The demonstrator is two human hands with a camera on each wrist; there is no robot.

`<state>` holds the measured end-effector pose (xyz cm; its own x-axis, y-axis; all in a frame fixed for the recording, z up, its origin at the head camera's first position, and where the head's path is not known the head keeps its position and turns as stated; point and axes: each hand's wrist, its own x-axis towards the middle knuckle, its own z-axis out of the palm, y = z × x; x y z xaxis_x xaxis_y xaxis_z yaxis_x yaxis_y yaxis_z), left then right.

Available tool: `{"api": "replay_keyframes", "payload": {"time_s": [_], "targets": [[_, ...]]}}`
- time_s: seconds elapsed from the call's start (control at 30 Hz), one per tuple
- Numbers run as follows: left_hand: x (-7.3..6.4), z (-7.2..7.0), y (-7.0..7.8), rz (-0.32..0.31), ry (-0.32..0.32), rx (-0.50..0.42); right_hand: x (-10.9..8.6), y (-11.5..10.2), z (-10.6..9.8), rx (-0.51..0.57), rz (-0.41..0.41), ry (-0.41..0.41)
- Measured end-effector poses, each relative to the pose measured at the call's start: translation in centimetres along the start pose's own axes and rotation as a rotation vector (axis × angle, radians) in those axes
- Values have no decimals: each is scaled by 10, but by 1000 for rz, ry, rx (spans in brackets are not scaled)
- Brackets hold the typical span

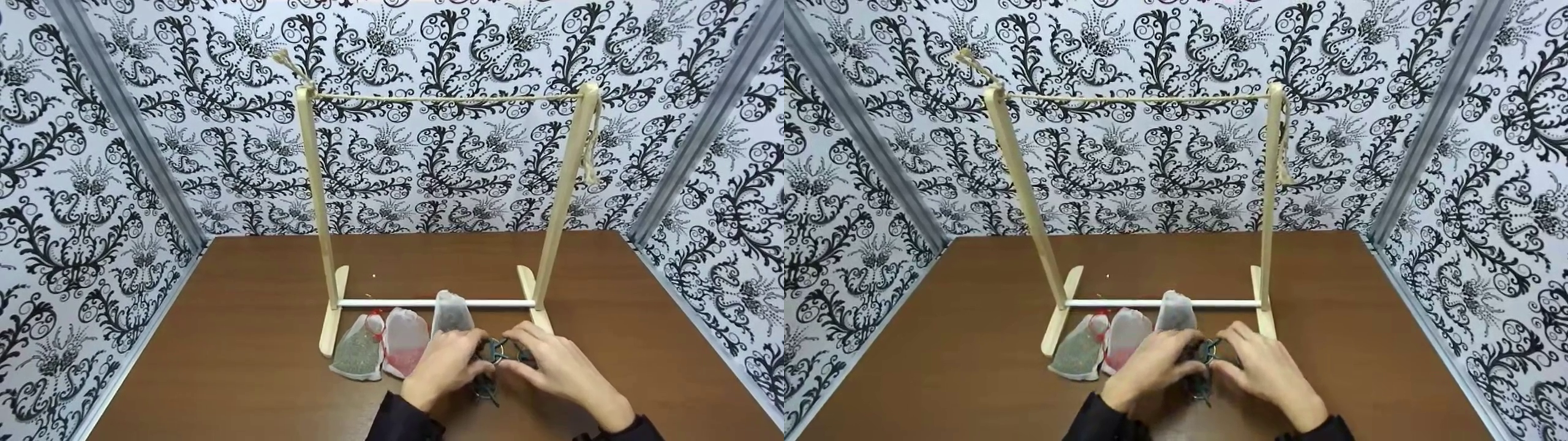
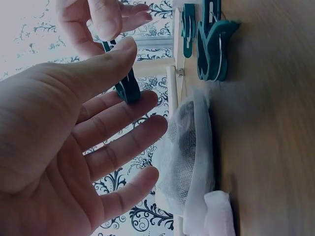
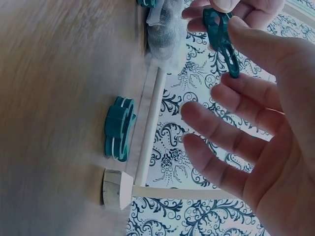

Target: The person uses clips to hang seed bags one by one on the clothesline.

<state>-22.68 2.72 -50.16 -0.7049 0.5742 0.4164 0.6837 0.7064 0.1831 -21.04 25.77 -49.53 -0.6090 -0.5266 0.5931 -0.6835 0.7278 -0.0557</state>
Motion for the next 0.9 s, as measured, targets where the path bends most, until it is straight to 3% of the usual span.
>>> {"api": "replay_keyframes", "payload": {"time_s": [0.57,0.73,0.8,0.9], "targets": [[1,5,1,-10,-36,-76,3,4,8,247,-83,68],[-1,4,-4,-16,20,-70,3,4,7,243,-64,66],[-2,3,-7,-75,80,-38,3,5,6,232,-57,72],[-4,1,-10,-245,189,13,3,6,4,223,-47,77]]}}
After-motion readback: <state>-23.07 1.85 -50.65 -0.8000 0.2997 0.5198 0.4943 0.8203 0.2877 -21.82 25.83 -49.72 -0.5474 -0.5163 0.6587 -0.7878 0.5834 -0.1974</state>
